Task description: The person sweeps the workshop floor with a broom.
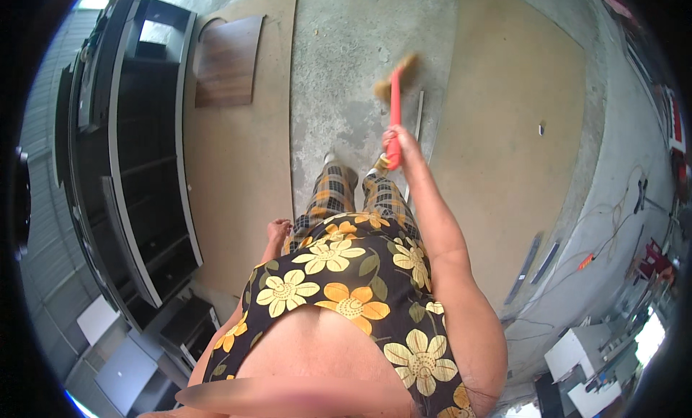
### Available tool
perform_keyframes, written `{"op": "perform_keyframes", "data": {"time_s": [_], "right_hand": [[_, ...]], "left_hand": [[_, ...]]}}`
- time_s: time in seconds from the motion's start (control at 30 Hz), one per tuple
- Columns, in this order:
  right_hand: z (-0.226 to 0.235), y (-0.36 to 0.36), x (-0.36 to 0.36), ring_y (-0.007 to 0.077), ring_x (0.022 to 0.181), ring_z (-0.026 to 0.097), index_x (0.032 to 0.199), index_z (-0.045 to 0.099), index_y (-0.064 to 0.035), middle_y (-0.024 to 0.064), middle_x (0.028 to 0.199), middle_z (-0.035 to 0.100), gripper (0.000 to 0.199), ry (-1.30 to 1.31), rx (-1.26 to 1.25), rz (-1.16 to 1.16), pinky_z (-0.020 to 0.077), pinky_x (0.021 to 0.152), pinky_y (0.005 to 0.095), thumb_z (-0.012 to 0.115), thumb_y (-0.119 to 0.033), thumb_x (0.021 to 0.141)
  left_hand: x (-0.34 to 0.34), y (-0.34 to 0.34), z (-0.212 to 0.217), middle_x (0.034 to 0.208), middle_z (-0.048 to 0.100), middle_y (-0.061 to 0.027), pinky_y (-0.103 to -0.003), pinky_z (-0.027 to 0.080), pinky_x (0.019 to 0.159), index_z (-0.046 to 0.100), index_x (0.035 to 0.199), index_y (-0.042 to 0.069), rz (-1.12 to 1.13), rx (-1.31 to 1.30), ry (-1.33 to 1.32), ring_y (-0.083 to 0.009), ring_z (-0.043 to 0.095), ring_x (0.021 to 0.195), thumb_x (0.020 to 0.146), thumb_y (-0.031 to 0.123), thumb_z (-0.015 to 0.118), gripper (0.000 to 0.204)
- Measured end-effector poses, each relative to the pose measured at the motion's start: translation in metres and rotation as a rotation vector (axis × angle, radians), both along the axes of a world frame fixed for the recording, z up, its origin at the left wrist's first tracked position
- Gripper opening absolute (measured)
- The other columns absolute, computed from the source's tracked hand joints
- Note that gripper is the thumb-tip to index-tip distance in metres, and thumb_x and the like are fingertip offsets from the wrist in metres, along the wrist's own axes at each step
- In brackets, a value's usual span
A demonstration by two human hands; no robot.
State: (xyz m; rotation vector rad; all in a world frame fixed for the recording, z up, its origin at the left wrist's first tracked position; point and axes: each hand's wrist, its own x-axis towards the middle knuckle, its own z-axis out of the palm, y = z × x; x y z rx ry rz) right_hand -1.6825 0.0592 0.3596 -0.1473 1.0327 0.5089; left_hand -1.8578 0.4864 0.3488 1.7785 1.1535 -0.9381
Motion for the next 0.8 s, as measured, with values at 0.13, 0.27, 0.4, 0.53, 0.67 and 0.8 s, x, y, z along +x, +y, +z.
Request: {"op": "perform_keyframes", "data": {"time_s": [0.13, 0.27, 0.4, 0.53, 0.67, 0.8], "right_hand": [[0.036, -0.034, -0.006, 0.0037, 0.047, 0.042, 0.078, 0.040, -0.0052, 0.0012, 0.061, 0.044, 0.011, -0.008, -0.028, 0.082, 0.0379, 0.041, 0.0180, 0.050, -0.009, 0.080], [0.106, -0.019, -0.018, 0.0038, 0.047, 0.040, 0.078, 0.038, -0.0067, 0.0014, 0.066, 0.043, 0.012, -0.058, -0.362, 0.199, 0.0376, 0.041, 0.0175, 0.050, -0.009, 0.080], [0.119, -0.012, -0.030, 0.0044, 0.047, 0.041, 0.079, 0.038, -0.0066, 0.0014, 0.066, 0.043, 0.011, 0.072, -0.336, 0.193, 0.0373, 0.041, 0.0175, 0.048, -0.009, 0.081], [0.085, -0.005, -0.029, 0.0066, 0.047, 0.040, 0.072, 0.036, -0.0071, 0.0011, 0.061, 0.041, 0.013, 0.201, -0.042, 0.057, 0.0360, 0.040, 0.0187, 0.046, -0.007, 0.079], [0.043, 0.029, 0.044, 0.0084, 0.045, 0.040, 0.067, 0.034, -0.0080, -0.0004, 0.056, 0.039, 0.015, -0.087, -0.025, 0.080, 0.0374, 0.044, 0.0199, 0.044, -0.007, 0.078], [0.016, 0.032, 0.125, 0.0074, 0.045, 0.040, 0.069, 0.037, -0.0067, -0.0017, 0.055, 0.039, 0.013, -0.146, 0.038, 0.111, 0.0390, 0.045, 0.0198, 0.045, -0.008, 0.079]], "left_hand": [[-0.004, -0.006, 0.004, 0.061, 0.059, -0.0085, -0.024, 0.044, 0.041, 0.060, 0.080, -0.002, 0.082, 0.001, 0.017, -0.0139, 0.057, 0.047, 0.073, 0.007, 0.054, 0.013], [0.003, -0.008, -0.004, 0.061, 0.060, -0.0088, -0.024, 0.044, 0.041, 0.060, 0.079, -0.002, 0.067, 0.047, 0.025, -0.0142, 0.058, 0.047, 0.072, 0.007, 0.053, 0.014], [0.009, -0.006, -0.018, 0.062, 0.060, -0.0088, -0.024, 0.045, 0.041, 0.061, 0.079, -0.001, 0.091, 0.006, 0.013, -0.0146, 0.059, 0.048, 0.072, 0.008, 0.053, 0.014], [0.005, -0.014, -0.010, 0.063, 0.061, -0.0089, -0.024, 0.045, 0.041, 0.060, 0.078, -0.001, 0.102, 0.001, 0.032, -0.0147, 0.059, 0.049, 0.072, 0.008, 0.053, 0.013], [0.027, -0.028, -0.001, 0.063, 0.061, -0.0089, -0.024, 0.045, 0.042, 0.060, 0.077, -0.001, 0.089, 0.012, -0.023, -0.0147, 0.059, 0.049, 0.071, 0.009, 0.054, 0.013], [0.044, -0.022, 0.013, 0.064, 0.061, -0.0091, -0.024, 0.045, 0.043, 0.060, 0.078, -0.001, 0.096, 0.008, -0.078, -0.0146, 0.059, 0.049, 0.072, 0.009, 0.053, 0.013]]}}
